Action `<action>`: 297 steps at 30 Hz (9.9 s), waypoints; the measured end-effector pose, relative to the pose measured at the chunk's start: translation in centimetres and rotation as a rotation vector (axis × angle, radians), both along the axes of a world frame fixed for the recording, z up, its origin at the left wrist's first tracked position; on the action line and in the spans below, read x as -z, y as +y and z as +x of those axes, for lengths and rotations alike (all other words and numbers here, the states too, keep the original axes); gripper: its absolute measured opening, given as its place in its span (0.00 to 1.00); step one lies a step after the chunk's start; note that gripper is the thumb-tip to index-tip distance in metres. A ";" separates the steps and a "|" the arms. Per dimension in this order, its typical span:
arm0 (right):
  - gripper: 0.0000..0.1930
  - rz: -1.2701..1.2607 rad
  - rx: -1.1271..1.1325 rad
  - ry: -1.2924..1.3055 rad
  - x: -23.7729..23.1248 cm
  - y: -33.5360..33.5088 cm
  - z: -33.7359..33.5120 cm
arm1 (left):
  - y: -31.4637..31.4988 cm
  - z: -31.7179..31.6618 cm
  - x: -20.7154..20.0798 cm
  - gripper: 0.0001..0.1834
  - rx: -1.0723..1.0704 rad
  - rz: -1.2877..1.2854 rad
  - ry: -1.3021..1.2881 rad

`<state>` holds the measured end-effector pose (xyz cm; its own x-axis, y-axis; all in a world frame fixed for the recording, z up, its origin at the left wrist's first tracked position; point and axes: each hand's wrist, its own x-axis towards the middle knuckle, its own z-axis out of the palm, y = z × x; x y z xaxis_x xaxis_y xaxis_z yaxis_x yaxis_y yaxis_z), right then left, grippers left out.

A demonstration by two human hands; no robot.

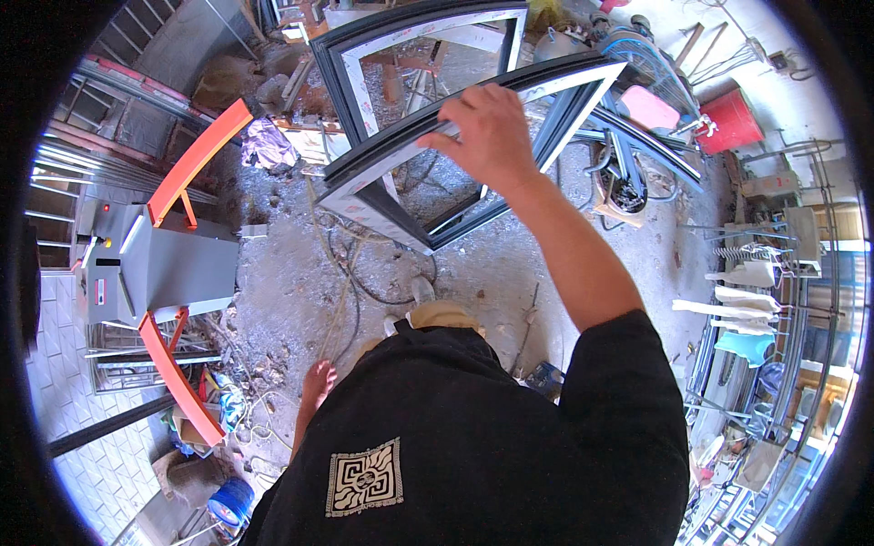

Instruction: The person handles several assembled metal window frames, moving them between a stack and a workspace. They then place the corner of a frame into a welding or joining machine and press down on a lever to secure it.

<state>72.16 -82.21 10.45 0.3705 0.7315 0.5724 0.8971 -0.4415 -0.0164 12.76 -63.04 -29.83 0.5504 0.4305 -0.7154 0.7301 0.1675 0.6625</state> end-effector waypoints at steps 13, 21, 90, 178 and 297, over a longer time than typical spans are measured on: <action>0.09 0.149 -0.092 0.047 2.3 9.5 -11.9 | -1.7 23.0 -21.1 0.23 0.489 0.013 -0.572; 0.08 0.122 -0.111 0.024 2.8 11.4 -14.9 | -8.0 31.3 -24.7 0.27 0.683 0.180 -0.978; 0.15 -0.562 -0.575 0.845 13.4 -40.3 23.4 | -27.8 35.1 -34.8 0.22 -1.004 0.517 -0.550; 0.39 -0.782 -0.809 1.474 35.5 24.9 -9.8 | -43.5 13.9 -30.3 0.32 -0.716 0.397 0.077; 0.56 -1.052 -0.383 0.983 14.4 37.3 -27.0 | -1.5 -37.5 -16.5 0.42 -2.113 -0.342 -0.027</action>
<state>45.16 -44.89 -3.95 -0.0198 0.7803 -0.6251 0.7779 -0.3807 -0.4998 -24.71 -64.51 -13.30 -0.4508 0.1444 -0.8809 -0.6714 0.5954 0.4412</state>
